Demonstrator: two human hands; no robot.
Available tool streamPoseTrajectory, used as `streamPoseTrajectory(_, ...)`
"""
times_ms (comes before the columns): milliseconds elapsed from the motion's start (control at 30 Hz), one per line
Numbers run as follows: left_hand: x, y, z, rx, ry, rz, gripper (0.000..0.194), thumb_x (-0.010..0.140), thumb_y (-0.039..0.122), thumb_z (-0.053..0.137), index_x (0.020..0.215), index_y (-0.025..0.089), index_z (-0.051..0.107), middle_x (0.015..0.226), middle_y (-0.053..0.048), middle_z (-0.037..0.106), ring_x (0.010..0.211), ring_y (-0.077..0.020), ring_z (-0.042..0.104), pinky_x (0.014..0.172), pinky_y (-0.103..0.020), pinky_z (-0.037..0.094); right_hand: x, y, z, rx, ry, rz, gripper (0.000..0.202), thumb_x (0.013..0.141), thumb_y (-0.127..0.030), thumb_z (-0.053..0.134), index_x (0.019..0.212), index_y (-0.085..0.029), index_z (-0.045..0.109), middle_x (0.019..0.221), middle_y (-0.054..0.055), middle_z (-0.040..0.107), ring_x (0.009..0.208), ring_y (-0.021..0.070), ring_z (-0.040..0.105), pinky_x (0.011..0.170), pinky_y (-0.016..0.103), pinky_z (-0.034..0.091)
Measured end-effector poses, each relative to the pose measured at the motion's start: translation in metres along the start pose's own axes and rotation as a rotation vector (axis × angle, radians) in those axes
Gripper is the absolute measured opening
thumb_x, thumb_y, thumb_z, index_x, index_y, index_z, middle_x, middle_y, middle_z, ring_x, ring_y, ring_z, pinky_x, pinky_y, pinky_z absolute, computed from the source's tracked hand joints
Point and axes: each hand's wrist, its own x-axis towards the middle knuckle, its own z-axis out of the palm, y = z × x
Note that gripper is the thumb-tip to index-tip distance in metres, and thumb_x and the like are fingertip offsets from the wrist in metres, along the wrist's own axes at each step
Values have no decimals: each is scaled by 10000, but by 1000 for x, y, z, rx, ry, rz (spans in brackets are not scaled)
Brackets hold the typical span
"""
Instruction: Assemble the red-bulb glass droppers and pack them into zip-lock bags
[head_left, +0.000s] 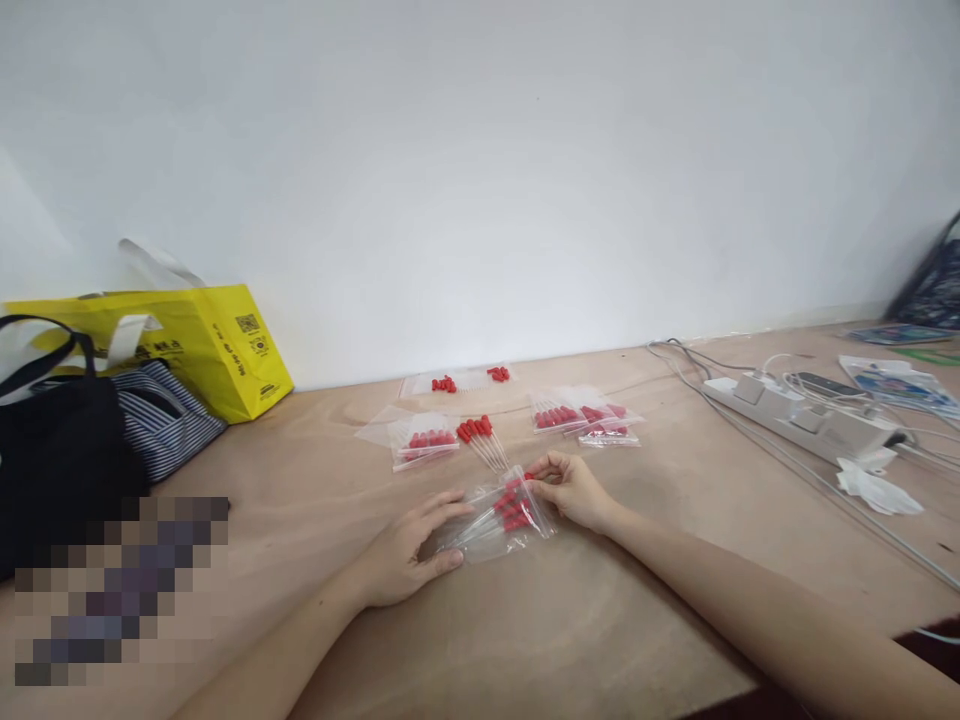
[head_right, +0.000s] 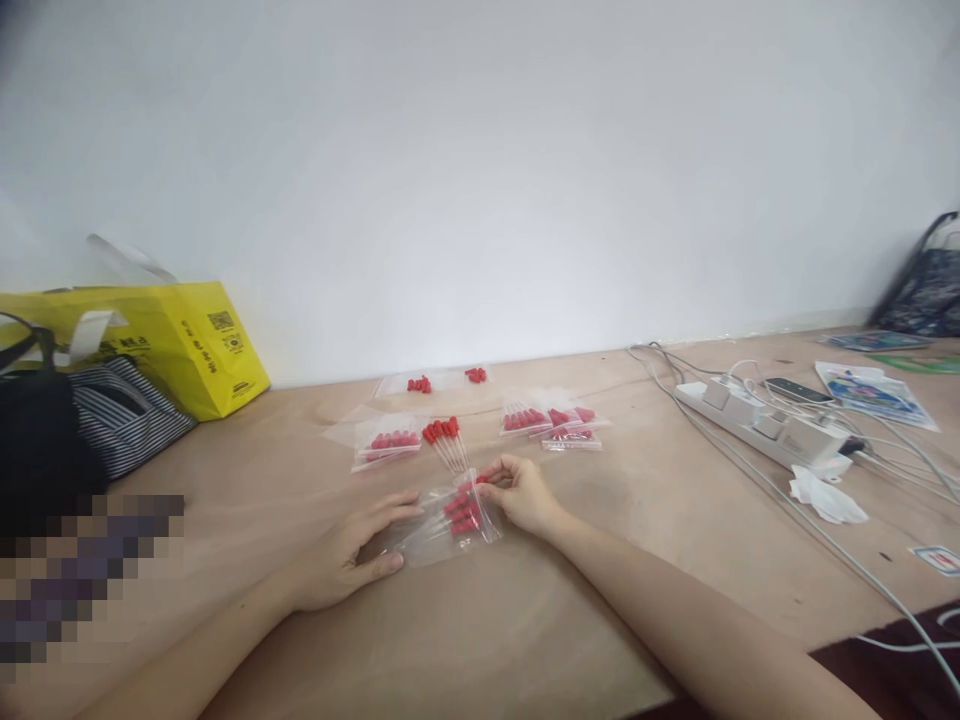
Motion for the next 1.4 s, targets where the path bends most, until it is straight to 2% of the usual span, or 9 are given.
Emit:
streamPoseTrajectory(167, -2, -1, 5, -10, 122, -17, 531, 797, 438, 482, 1269, 265, 313, 1306, -36, 399, 1147, -250, 399, 951, -386, 348, 5, 2, 5, -79, -67, -61, 250, 668, -365, 591, 777, -148, 652, 727, 44, 665, 599, 146, 587, 540, 249, 452)
streamPoseTrajectory(333, 1, -3, 1, 23, 44, 10, 547, 814, 443, 457, 1297, 260, 275, 1332, -41, 367, 1180, -251, 363, 976, -392, 315, 7, -5, 3, -402, -88, -174, 220, 749, -248, 491, 882, -246, 666, 859, 3, 664, 760, 161, 588, 666, 259, 434)
streamPoseTrajectory(467, 1, -5, 0, 9, 27, 8, 549, 814, 440, 463, 1301, 268, 274, 1349, -39, 348, 1201, -253, 340, 988, -405, 295, 8, -8, -2, -551, -147, -154, 268, 732, -198, 491, 949, -274, 630, 749, -32, 654, 639, 118, 563, 591, 212, 397)
streamPoseTrajectory(633, 1, -5, 2, -17, 33, -17, 501, 798, 443, 486, 1242, 243, 368, 1340, -51, 361, 1204, -247, 342, 989, -389, 301, 10, -8, -4, -530, -236, -144, 200, 724, -255, 530, 887, -202, 634, 674, -23, 627, 554, 94, 518, 550, 190, 381)
streamPoseTrajectory(833, 2, -2, 0, 19, 10, 12, 464, 802, 425, 479, 1220, 240, 399, 1345, -51, 354, 1219, -232, 325, 1000, -389, 285, 10, -14, -8, -565, -293, -212, 178, 755, -243, 499, 864, -236, 640, 829, -13, 647, 762, 139, 570, 676, 216, 406)
streamPoseTrajectory(967, 2, 1, -2, 42, 0, 6, 486, 799, 422, 483, 1237, 234, 386, 1345, -57, 354, 1220, -233, 324, 1000, -398, 285, 10, -15, -10, -550, -315, -219, 151, 744, -257, 521, 813, -214, 648, 822, -2, 649, 771, 145, 572, 696, 224, 412)
streamPoseTrajectory(1067, 2, 1, -2, 41, 2, 10, 478, 801, 425, 481, 1227, 226, 397, 1341, -59, 360, 1215, -229, 332, 999, -389, 291, 11, -8, -7, -497, -275, -153, 162, 745, -279, 525, 826, -211, 648, 739, -9, 650, 693, 137, 575, 641, 221, 421)
streamPoseTrajectory(1267, 2, -4, 1, 47, 19, 8, 495, 804, 447, 469, 1241, 233, 377, 1346, -53, 351, 1218, -232, 326, 1000, -382, 290, 15, 6, 0, -390, -86, -75, 185, 699, -297, 574, 807, -164, 643, 687, 9, 648, 587, 119, 557, 542, 208, 418)
streamPoseTrajectory(1400, 2, -4, 2, 52, 17, 8, 504, 809, 446, 461, 1255, 237, 356, 1353, -48, 340, 1223, -227, 318, 1003, -381, 286, 15, 6, -2, -387, -137, -90, 166, 709, -275, 546, 781, -179, 661, 688, 8, 658, 628, 136, 576, 569, 220, 432)
